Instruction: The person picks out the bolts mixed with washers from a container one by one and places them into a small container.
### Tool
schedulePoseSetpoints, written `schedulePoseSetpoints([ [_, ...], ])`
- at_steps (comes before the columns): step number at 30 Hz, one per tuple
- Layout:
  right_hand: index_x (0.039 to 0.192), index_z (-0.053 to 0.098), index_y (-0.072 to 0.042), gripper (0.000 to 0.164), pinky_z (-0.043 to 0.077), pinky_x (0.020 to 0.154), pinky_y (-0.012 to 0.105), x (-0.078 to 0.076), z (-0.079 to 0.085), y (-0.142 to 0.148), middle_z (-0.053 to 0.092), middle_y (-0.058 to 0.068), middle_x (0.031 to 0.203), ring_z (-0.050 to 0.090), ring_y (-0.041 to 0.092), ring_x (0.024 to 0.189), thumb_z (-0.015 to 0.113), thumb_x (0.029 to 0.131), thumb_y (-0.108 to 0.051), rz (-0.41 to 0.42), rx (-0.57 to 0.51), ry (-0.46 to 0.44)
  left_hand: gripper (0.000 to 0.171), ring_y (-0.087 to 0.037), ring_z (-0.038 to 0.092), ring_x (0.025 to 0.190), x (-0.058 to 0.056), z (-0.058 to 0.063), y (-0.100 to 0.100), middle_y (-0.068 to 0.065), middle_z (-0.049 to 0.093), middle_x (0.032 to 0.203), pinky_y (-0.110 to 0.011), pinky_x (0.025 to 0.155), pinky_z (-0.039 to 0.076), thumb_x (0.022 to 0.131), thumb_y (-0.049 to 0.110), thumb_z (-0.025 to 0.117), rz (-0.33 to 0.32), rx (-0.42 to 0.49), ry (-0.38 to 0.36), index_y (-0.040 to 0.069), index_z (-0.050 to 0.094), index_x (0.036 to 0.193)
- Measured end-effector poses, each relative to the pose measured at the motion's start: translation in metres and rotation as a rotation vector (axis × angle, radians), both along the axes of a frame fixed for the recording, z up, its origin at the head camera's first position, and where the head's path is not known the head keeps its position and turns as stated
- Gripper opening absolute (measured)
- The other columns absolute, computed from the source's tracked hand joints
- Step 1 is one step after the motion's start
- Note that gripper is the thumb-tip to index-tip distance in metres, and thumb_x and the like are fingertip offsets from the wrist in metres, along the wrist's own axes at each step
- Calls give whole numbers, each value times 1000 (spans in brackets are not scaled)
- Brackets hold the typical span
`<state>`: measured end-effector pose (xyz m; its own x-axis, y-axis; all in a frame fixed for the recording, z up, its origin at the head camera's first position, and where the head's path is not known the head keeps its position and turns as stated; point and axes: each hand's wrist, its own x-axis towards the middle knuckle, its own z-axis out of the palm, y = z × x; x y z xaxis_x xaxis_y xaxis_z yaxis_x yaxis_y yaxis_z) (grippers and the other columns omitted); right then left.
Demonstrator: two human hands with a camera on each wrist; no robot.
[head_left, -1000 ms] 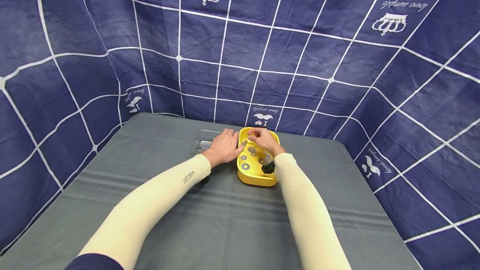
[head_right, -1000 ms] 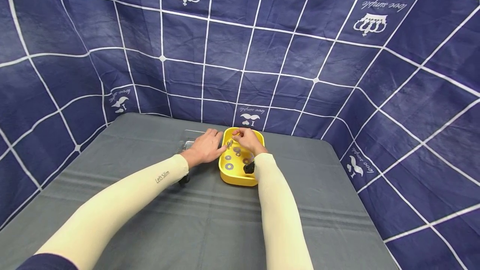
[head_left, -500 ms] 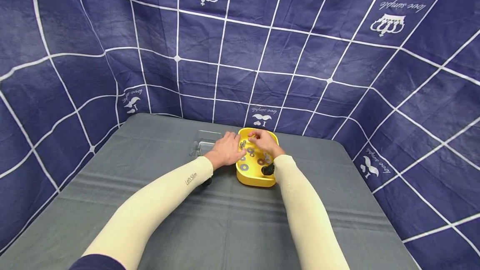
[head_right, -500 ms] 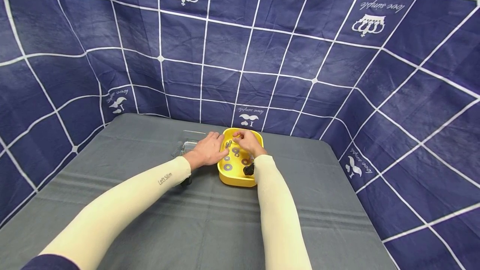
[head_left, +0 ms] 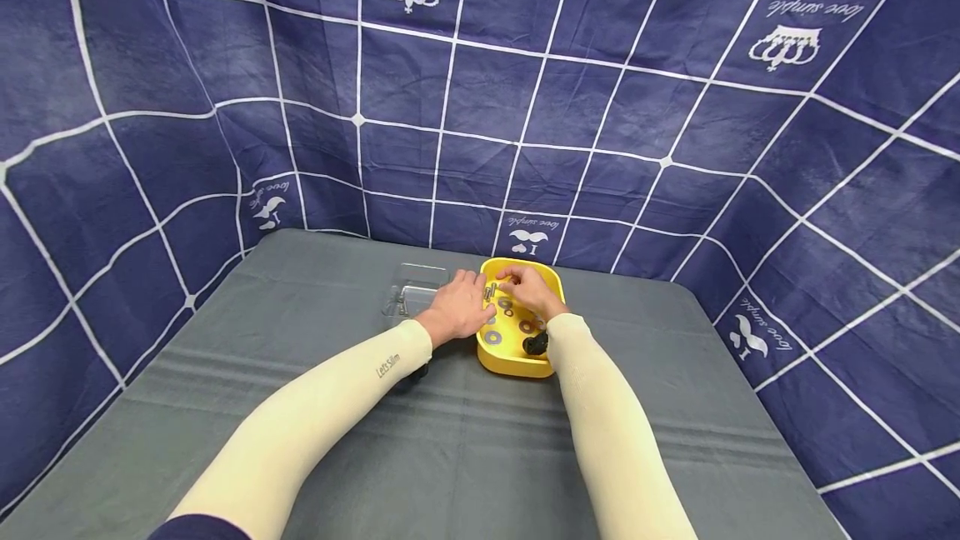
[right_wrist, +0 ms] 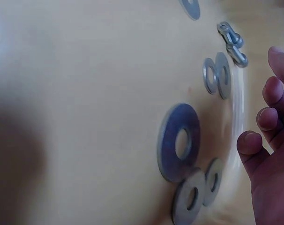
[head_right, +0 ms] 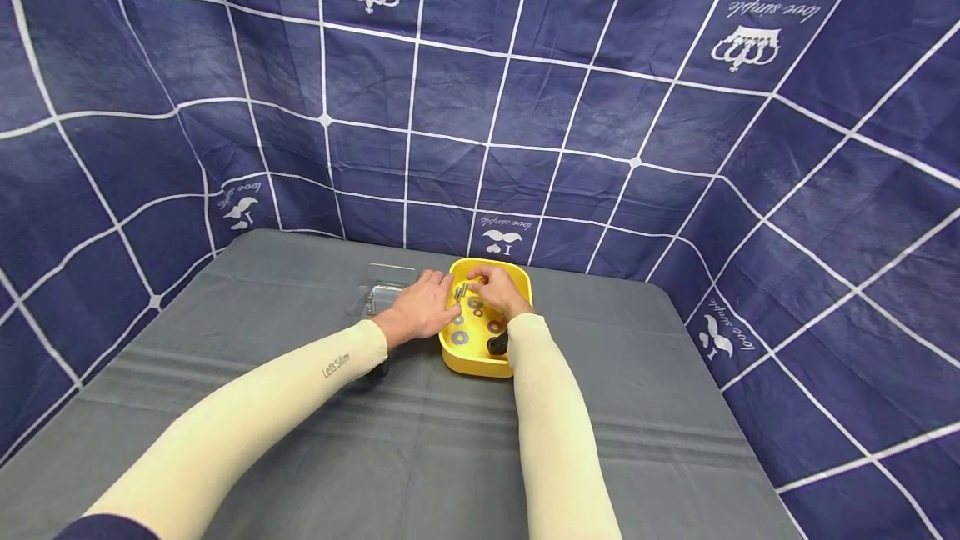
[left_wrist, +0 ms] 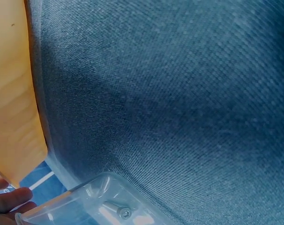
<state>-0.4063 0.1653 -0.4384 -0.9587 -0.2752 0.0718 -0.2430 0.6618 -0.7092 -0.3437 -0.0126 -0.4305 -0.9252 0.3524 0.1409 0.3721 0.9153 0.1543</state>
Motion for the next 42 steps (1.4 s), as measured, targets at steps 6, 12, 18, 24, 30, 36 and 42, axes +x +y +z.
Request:
schedulePoseSetpoints([
  [6,121,68,-5,26,41,64,23,-2,-5,1,59,8,87,51,16,73,64,96,-9,0,9,-7,64,-30,45,130,2,4,4,-16,52,136,-43,106,47,99,46,51,-10,-22,1,2,43,145],
  [12,123,69,-7,27,43,67,24,-6,-10,2,61,9,89,54,18,75,63,97,-10,2,33,-7,62,-30,46,129,1,3,5,-16,54,133,-43,104,49,99,45,51,-8,-31,20,2,45,143],
  [18,123,69,-8,29,45,62,26,-6,-8,3,61,8,84,55,18,69,61,95,-5,48,50,12,58,-29,46,127,1,4,6,-16,54,132,-43,102,50,99,44,50,-10,-30,35,3,46,141],
  [24,124,71,-9,30,45,67,26,-10,-9,3,65,10,92,56,20,77,62,95,-6,36,106,28,60,-30,45,130,0,5,6,-16,53,135,-43,104,49,100,44,48,-5,-50,35,4,44,145],
  [30,120,73,-10,26,42,70,26,-13,-12,2,66,9,94,55,20,79,63,95,-7,-9,175,54,63,-31,45,130,-1,3,4,-18,53,136,-43,105,48,100,43,47,-5,-61,43,1,42,147],
  [36,116,73,-6,24,43,71,27,-8,-13,0,66,10,88,56,19,77,65,94,-7,-19,175,52,62,-32,48,126,1,0,2,-19,55,130,-42,105,48,98,42,45,-21,-63,64,-1,44,143],
  [42,111,72,-4,19,42,71,26,-8,-16,-1,63,8,86,55,19,78,65,94,-9,-54,178,36,63,-31,47,127,2,0,1,-18,54,131,-42,105,47,98,42,45,-14,-60,54,-1,44,144],
])
